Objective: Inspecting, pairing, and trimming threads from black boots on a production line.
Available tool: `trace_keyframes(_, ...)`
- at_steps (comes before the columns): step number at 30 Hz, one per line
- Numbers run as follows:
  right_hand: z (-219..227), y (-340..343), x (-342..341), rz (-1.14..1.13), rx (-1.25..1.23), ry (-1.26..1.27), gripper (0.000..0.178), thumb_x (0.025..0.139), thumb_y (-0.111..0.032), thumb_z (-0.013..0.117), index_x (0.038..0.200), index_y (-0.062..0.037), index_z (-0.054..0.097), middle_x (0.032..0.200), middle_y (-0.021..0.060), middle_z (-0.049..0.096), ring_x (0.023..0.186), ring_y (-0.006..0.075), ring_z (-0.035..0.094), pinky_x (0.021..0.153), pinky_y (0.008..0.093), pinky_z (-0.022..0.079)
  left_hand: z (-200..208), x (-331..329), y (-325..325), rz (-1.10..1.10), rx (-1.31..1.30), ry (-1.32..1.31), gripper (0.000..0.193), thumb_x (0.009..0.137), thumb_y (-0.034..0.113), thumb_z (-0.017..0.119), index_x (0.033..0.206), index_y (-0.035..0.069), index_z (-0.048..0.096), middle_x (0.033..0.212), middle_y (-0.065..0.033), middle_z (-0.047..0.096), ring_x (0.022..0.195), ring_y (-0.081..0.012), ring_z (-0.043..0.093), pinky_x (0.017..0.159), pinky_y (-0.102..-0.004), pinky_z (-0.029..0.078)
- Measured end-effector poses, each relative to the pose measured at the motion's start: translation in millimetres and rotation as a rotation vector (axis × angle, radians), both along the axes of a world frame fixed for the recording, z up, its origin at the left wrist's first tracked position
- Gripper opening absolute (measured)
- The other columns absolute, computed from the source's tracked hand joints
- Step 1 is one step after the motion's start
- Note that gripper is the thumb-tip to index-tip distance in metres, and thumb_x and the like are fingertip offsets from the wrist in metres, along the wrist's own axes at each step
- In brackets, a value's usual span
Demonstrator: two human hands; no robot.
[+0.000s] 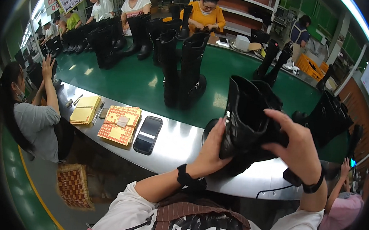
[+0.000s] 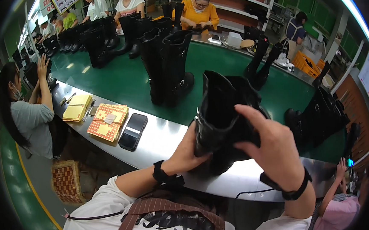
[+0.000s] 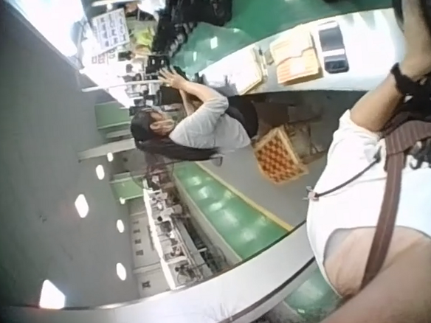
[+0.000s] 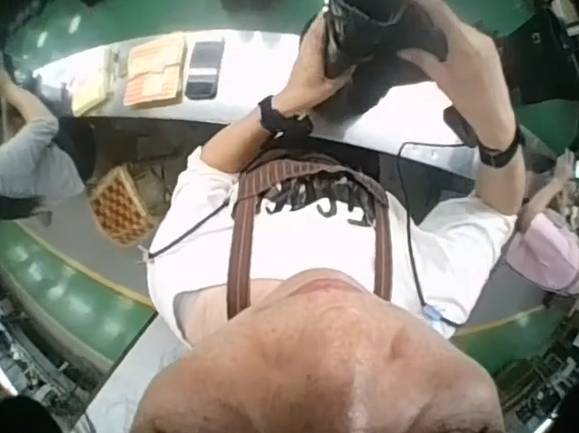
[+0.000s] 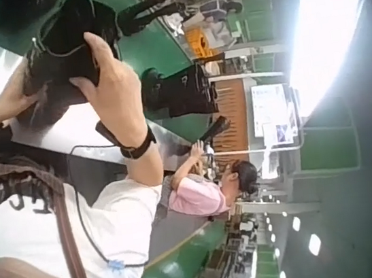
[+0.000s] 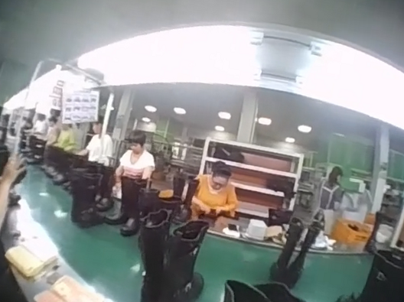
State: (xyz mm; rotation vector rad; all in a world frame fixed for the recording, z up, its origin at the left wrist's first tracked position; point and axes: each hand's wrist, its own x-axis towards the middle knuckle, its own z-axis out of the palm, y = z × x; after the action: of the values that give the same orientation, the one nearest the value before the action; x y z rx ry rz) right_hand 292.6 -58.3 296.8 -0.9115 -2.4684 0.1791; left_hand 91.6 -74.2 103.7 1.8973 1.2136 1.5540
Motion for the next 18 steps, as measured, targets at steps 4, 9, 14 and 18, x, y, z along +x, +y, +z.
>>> trace_keyframes(4, 9, 32, 49, -0.094, 0.227, 0.053, 0.047, 0.077, 0.003, 0.071, 0.122, -0.0018, 0.063, 0.117, 0.0188, 0.068, 0.109, 0.0302, 0.067, 0.094, 0.0328, 0.051, -18, -22, 1, -0.127, -0.254, -0.276, 0.084, 0.079, 0.002, 0.069, 0.15, -0.001, 0.026, 0.14, -0.021, 0.046, 0.13, -0.0314, 0.047, 0.109, -0.0373, 0.036)
trace_keyframes(9, 34, -13, 117, -0.23, 0.372, -0.086, 0.042, 0.078, 0.005, 0.069, 0.12, -0.0027, 0.066, 0.116, 0.0103, 0.07, 0.105, 0.0238, 0.066, 0.093, 0.0323, 0.05, -27, -39, -10, -0.212, -0.326, -0.421, 0.052, 0.08, -0.001, 0.068, 0.13, -0.002, 0.054, 0.12, -0.0116, 0.064, 0.111, -0.0199, 0.059, 0.098, -0.0336, 0.045)
trace_keyframes(14, -1, -31, 129, -0.351, 0.221, -0.088, 0.05, 0.075, 0.001, 0.073, 0.123, -0.0076, 0.065, 0.1, 0.0082, 0.065, 0.088, 0.0226, 0.061, 0.08, 0.0329, 0.049, -22, -43, -16, -0.207, -0.351, -0.364, 0.055, 0.078, 0.002, 0.073, 0.13, -0.002, 0.055, 0.124, -0.0121, 0.06, 0.113, -0.0212, 0.057, 0.099, -0.0345, 0.044)
trace_keyframes(18, -28, -38, 135, -0.524, 0.468, -0.298, 0.056, 0.073, -0.007, 0.076, 0.127, -0.0116, 0.063, 0.099, 0.0047, 0.061, 0.091, 0.0218, 0.059, 0.083, 0.0364, 0.047, 4, -49, -18, -0.039, -0.232, -0.166, 0.095, 0.071, 0.017, 0.083, 0.147, 0.002, 0.028, 0.147, -0.0169, 0.031, 0.133, -0.0288, 0.038, 0.108, -0.0404, 0.038)
